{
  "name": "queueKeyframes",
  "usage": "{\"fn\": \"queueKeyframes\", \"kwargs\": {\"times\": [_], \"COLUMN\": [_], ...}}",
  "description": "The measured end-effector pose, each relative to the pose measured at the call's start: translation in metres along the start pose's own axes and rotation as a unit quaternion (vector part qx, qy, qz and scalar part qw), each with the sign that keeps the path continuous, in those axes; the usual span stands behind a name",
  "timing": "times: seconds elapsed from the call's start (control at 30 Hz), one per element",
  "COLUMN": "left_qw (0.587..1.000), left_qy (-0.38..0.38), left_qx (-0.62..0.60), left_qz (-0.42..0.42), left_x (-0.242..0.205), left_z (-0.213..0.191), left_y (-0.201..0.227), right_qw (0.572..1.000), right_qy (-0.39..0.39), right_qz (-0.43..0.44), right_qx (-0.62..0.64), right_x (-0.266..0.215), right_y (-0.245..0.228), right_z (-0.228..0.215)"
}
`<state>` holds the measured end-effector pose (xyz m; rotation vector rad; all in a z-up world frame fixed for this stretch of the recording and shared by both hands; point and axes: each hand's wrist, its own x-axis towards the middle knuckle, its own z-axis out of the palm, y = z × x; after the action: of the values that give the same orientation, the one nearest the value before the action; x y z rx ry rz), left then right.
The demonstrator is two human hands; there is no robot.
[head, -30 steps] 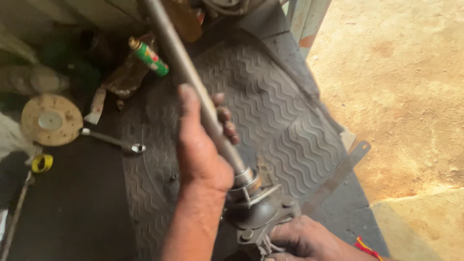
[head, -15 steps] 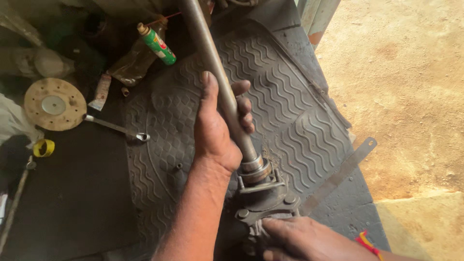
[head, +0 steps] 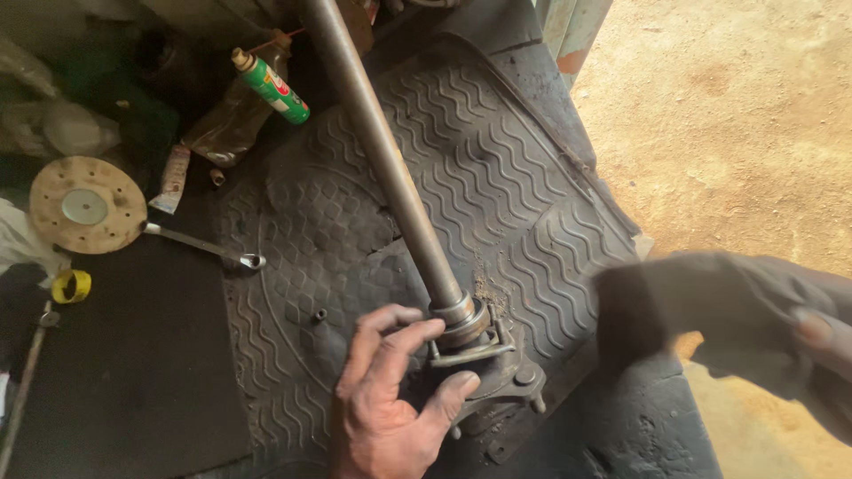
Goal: The person uses a flat metal bar to pry and adjust a metal collar on a vertical shaft. They repeatedly insert the bar into a gap and lever it to shift the collar, then reposition the bar and repeat the process.
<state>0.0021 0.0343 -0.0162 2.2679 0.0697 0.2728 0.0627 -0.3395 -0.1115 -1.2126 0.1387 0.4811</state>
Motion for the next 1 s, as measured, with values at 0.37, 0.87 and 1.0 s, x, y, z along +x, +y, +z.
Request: {"fn": "queueKeyframes", "kwargs": {"times": [0.37, 0.87, 1.0], "left_qw": [0.977, 0.985, 0.987], "left_qy": [0.186, 0.172, 0.16], "left_qx": [0.074, 0.004, 0.014], "left_qz": [-0.075, -0.006, -0.006], "left_x": [-0.028, -0.029, -0.029], "left_z": [0.047, 0.056, 0.053], "left_y": [0.011, -0.005, -0.004], "right_qw": [0.997, 0.687, 0.664], "right_qy": [0.042, -0.246, -0.305], "right_qz": [-0.05, -0.206, -0.305], "right_qx": [-0.04, -0.652, -0.611], "right_x": [0.02, 0.085, 0.06], "right_y": [-0.045, -0.032, -0.017], "right_z": [0.072, 0.107, 0.069]}}
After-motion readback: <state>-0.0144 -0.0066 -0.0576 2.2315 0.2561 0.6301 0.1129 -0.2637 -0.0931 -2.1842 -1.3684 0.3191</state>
